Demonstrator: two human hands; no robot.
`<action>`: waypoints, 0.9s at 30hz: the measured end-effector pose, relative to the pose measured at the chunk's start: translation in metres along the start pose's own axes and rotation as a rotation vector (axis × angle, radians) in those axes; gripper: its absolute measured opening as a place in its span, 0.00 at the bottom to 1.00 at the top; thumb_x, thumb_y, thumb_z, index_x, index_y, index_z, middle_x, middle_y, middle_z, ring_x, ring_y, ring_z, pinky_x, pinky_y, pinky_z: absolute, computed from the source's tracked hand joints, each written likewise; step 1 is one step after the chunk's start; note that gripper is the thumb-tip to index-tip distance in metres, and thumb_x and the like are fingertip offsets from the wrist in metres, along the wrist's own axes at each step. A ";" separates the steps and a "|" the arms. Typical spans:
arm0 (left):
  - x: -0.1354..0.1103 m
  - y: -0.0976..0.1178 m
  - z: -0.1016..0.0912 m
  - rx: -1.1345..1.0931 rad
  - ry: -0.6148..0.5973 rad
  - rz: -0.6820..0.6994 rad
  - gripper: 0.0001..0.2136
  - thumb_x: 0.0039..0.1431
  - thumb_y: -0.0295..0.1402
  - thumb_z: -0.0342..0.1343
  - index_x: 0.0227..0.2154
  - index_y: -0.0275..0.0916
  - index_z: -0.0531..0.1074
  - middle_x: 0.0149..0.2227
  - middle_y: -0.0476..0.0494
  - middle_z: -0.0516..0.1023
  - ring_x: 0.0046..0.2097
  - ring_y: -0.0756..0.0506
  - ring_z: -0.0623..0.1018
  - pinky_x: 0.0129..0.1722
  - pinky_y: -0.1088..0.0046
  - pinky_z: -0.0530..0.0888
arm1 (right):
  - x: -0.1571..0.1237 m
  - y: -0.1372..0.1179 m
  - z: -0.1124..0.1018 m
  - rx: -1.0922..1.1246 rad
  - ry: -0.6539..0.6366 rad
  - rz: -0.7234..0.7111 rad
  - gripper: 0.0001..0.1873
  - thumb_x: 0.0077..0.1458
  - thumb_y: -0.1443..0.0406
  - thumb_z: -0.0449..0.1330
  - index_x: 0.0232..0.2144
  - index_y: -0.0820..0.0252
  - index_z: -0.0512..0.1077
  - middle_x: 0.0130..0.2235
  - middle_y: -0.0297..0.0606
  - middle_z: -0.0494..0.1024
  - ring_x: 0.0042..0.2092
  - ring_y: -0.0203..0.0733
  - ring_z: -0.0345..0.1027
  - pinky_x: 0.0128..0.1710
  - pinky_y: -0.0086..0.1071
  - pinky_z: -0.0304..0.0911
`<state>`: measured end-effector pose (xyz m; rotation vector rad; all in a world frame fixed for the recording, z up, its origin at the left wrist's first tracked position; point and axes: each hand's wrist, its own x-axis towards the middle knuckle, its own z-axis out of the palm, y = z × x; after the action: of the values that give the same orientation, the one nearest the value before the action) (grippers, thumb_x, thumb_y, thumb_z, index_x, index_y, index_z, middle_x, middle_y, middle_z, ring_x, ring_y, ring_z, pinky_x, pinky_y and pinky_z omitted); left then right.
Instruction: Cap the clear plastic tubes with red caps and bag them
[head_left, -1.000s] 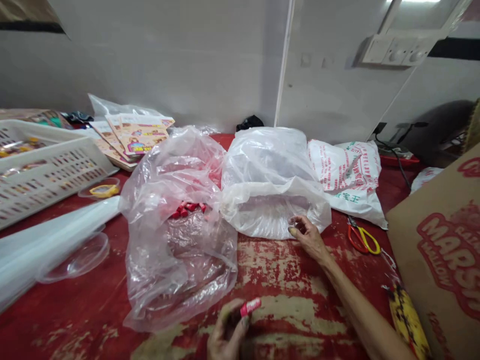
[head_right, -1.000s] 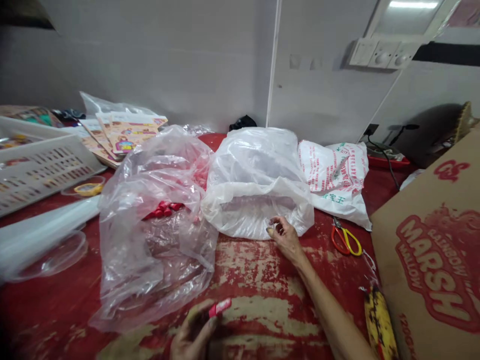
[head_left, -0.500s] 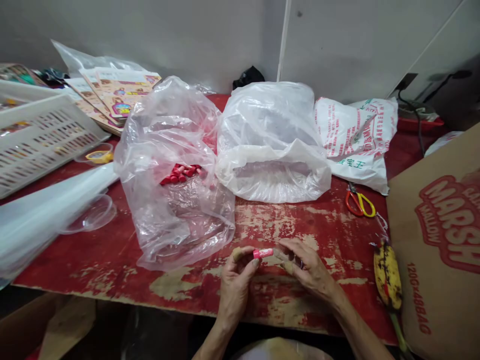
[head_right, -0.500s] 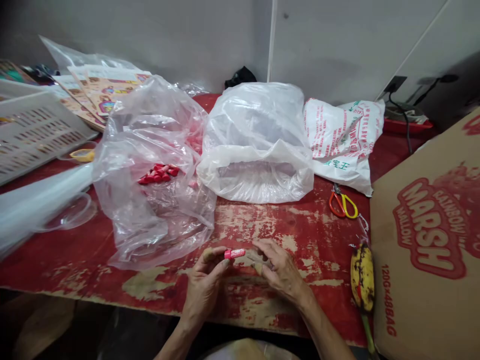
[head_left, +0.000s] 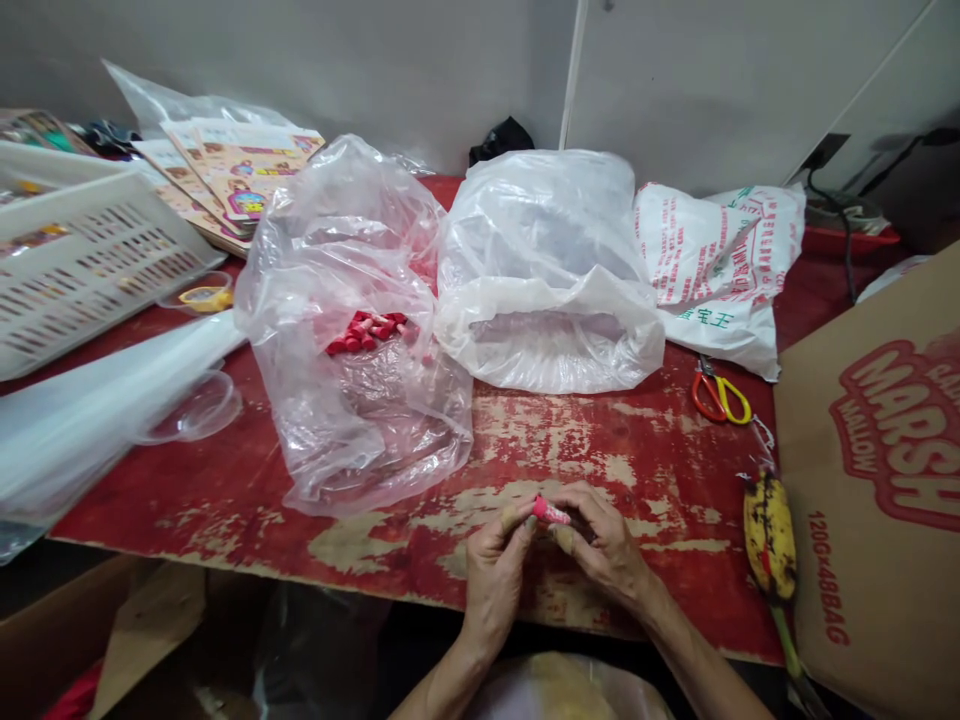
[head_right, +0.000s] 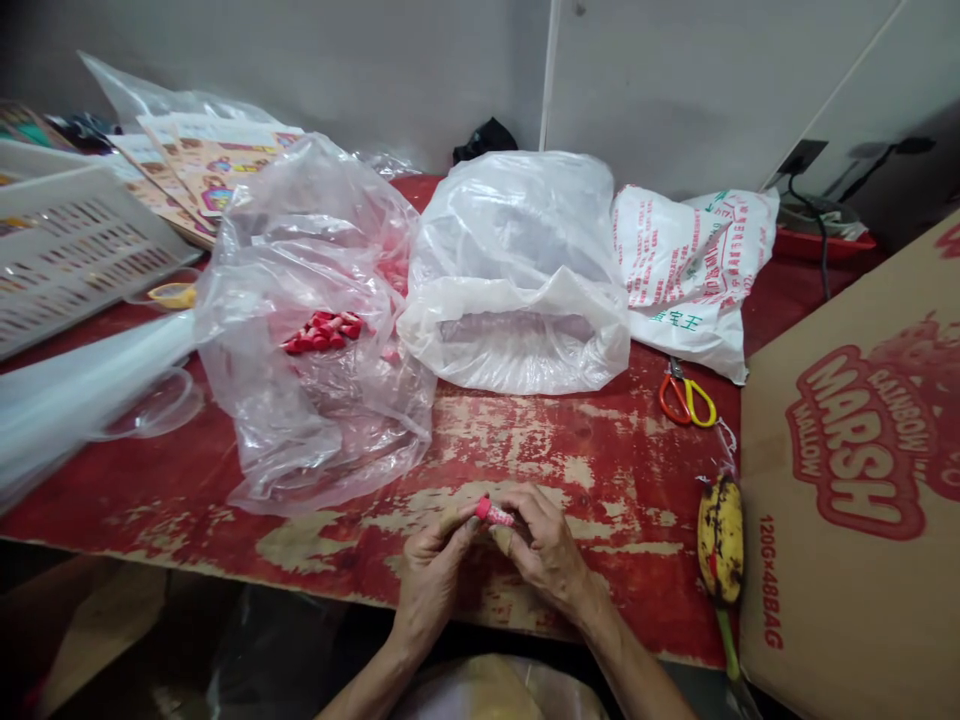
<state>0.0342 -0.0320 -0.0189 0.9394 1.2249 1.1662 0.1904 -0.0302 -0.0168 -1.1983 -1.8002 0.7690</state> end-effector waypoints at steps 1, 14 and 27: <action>-0.001 0.000 0.000 0.003 -0.010 0.004 0.10 0.49 0.39 0.62 0.34 0.42 0.80 0.37 0.44 0.82 0.41 0.42 0.79 0.46 0.66 0.74 | -0.001 -0.002 0.001 0.007 0.014 0.010 0.10 0.58 0.64 0.55 0.43 0.56 0.68 0.39 0.39 0.74 0.41 0.40 0.68 0.41 0.32 0.65; 0.005 0.006 -0.010 -0.101 -0.096 -0.030 0.08 0.49 0.38 0.61 0.28 0.39 0.78 0.34 0.43 0.80 0.38 0.44 0.78 0.42 0.68 0.73 | 0.003 -0.010 -0.004 0.008 -0.057 0.104 0.11 0.54 0.65 0.58 0.42 0.56 0.69 0.41 0.39 0.72 0.43 0.40 0.67 0.42 0.32 0.65; 0.005 0.005 -0.018 0.070 -0.061 0.161 0.08 0.54 0.36 0.57 0.25 0.40 0.77 0.36 0.43 0.76 0.41 0.45 0.74 0.43 0.71 0.70 | -0.004 -0.017 0.005 0.048 -0.138 0.191 0.12 0.62 0.61 0.50 0.44 0.56 0.71 0.41 0.38 0.77 0.42 0.39 0.71 0.43 0.31 0.65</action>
<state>0.0158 -0.0275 -0.0172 1.1350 1.1640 1.2173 0.1792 -0.0401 -0.0059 -1.3262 -1.7838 1.0204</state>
